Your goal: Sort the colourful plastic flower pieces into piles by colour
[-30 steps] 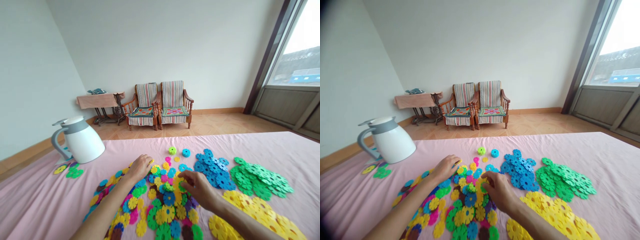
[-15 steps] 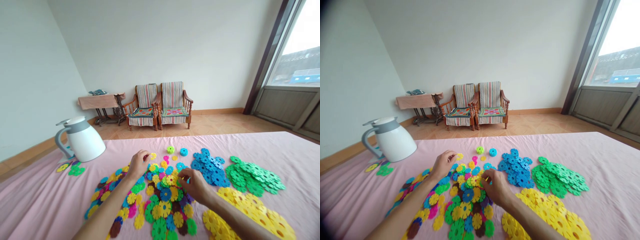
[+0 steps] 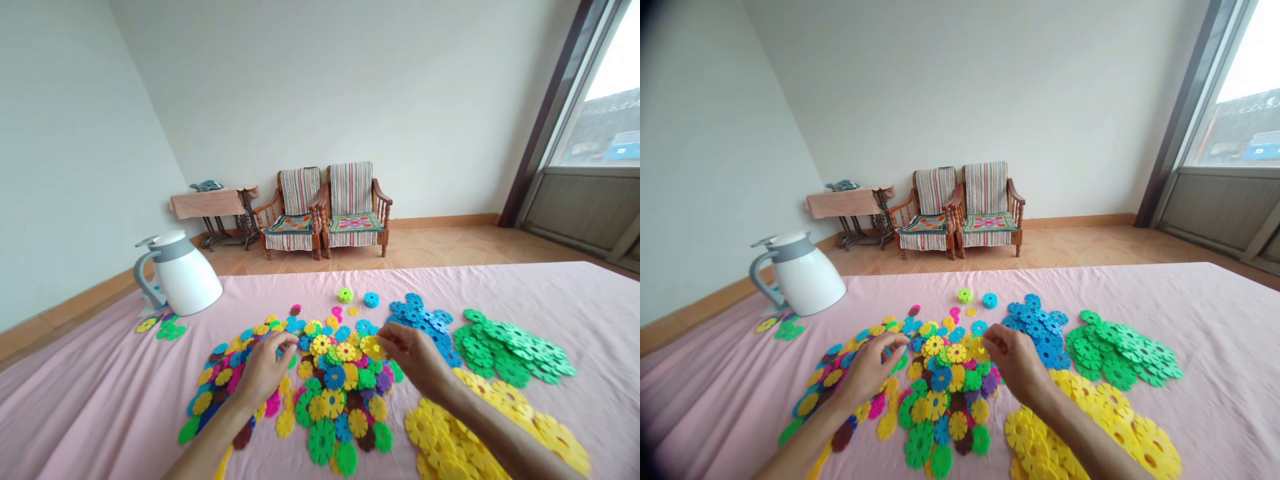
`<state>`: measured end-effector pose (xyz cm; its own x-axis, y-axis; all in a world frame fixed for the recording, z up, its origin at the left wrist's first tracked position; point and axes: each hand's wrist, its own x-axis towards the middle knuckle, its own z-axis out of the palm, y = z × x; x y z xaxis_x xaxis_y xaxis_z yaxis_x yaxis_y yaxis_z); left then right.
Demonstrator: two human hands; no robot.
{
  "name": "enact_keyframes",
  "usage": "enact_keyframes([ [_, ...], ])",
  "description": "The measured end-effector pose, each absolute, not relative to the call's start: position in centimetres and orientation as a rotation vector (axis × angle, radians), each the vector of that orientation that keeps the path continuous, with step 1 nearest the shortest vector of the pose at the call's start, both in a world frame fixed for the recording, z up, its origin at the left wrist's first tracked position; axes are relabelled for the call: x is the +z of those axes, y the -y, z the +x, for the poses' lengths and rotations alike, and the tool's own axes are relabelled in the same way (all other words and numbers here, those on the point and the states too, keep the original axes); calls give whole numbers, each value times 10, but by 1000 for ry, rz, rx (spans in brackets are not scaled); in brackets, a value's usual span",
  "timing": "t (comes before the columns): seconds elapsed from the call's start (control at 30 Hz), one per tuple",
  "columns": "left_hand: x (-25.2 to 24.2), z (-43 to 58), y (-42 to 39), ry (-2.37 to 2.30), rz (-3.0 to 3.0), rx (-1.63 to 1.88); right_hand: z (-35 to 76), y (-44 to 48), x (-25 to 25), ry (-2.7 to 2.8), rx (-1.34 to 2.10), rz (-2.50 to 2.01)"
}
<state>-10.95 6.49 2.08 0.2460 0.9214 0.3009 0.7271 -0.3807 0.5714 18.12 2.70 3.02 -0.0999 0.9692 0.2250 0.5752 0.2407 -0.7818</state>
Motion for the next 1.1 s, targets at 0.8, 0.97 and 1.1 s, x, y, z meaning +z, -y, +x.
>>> enact_keyframes([
  [0.8,-10,-122,-58,-1432,2507,846,183,-53,11,2212,308,-1464],
  [0.97,-10,-122,-58,-1416,2534,814,181,-58,6,2147,320,-1478],
  [1.1,-10,-122,-58,-1416,2552,805,183,-55,9,2092,387,-1470],
])
